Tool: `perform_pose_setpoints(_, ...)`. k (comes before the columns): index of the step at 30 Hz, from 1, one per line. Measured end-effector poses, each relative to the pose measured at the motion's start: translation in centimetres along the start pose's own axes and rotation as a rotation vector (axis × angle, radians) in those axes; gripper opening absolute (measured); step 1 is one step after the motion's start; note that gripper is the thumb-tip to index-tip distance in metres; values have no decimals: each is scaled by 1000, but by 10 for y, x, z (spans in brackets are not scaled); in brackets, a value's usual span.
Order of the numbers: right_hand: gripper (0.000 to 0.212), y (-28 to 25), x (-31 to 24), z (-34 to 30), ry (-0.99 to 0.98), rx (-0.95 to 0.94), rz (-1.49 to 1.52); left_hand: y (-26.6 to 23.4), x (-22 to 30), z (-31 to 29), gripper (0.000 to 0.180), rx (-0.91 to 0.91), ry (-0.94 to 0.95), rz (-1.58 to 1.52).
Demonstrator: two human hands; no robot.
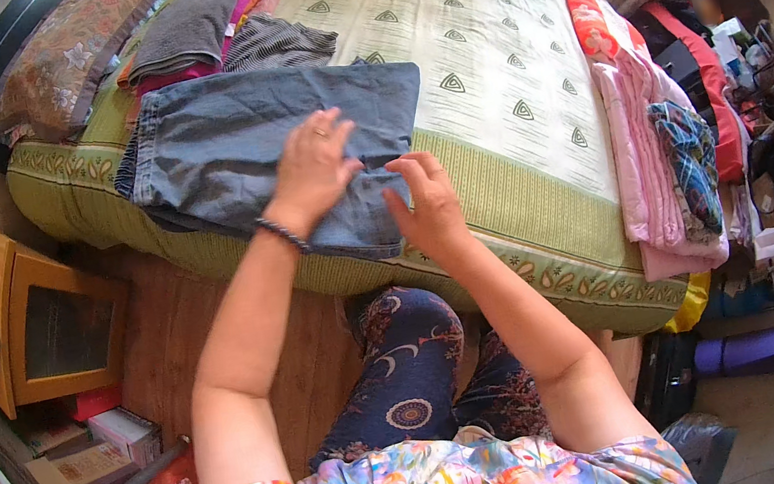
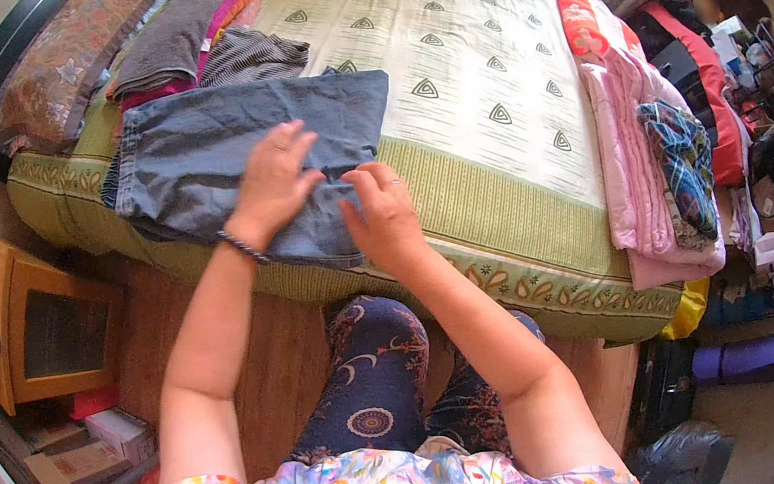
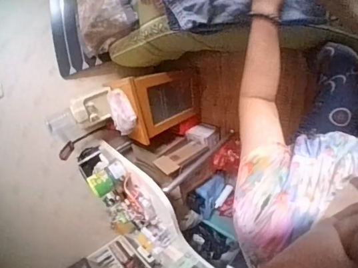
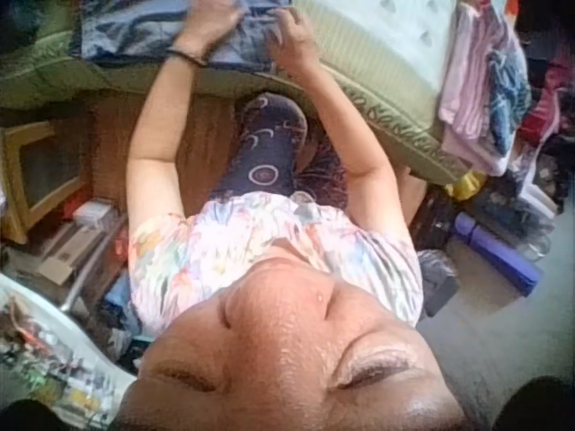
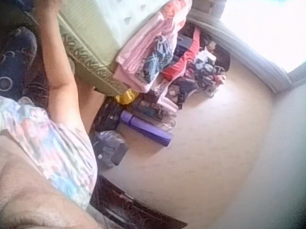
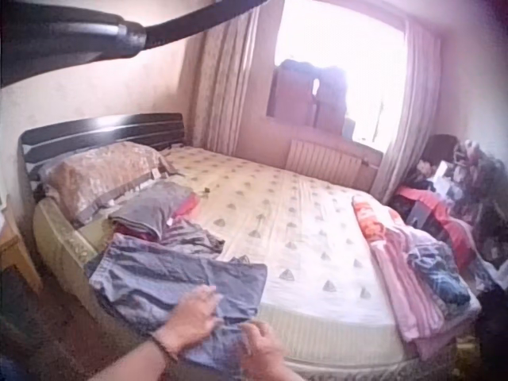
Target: The person folds an orange towel, a pink towel, a grey towel, and a pair of grey pants on a bed. They handle each item individually, smoothing and folding them into neat rectangles before placing them on the bed.
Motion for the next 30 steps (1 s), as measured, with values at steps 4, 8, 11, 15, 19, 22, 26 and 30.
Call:
perform_pose_setpoints(4, 49, 6, -20, -15, -156, -207, -172, 44, -33, 12, 48, -78, -222, -134)
perform_pose_setpoints(8, 44, -2, -17, -40, -101, -288, -221, 58, -27, 82, 51, -102, -347, -254)
perform_pose_setpoints(11, 20, 9, -15, -49, -125, -212, -190, 96, -18, 120, 53, -206, -421, -210)
perform_pose_setpoints(15, 10, 16, -14, -63, -149, -235, -101, 135, -28, 145, 37, -239, -468, -129)
perform_pose_setpoints(19, 10, 13, -27, -65, -183, -279, 29, 159, -38, 137, 29, -77, -483, -110)
perform_pose_setpoints(22, 11, 20, -28, -75, -140, -377, 173, 163, -39, 138, 29, -89, -537, -154)
perform_pose_setpoints(26, 22, 0, -9, -62, 69, -144, 44, 162, -54, 129, 29, -157, -491, -293)
perform_pose_setpoints(30, 24, 12, 7, -67, 39, -96, 178, 170, -62, 129, 24, -248, -496, -496)
Point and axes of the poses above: each hand's wrist, its own z-axis towards the middle knuckle, its own y-axis out of the palm, x = y × z, the point moved 3 cm from there along z, towards the middle knuckle, and after that the axes turned 2 degrees about -y, right-handed, at the moved point
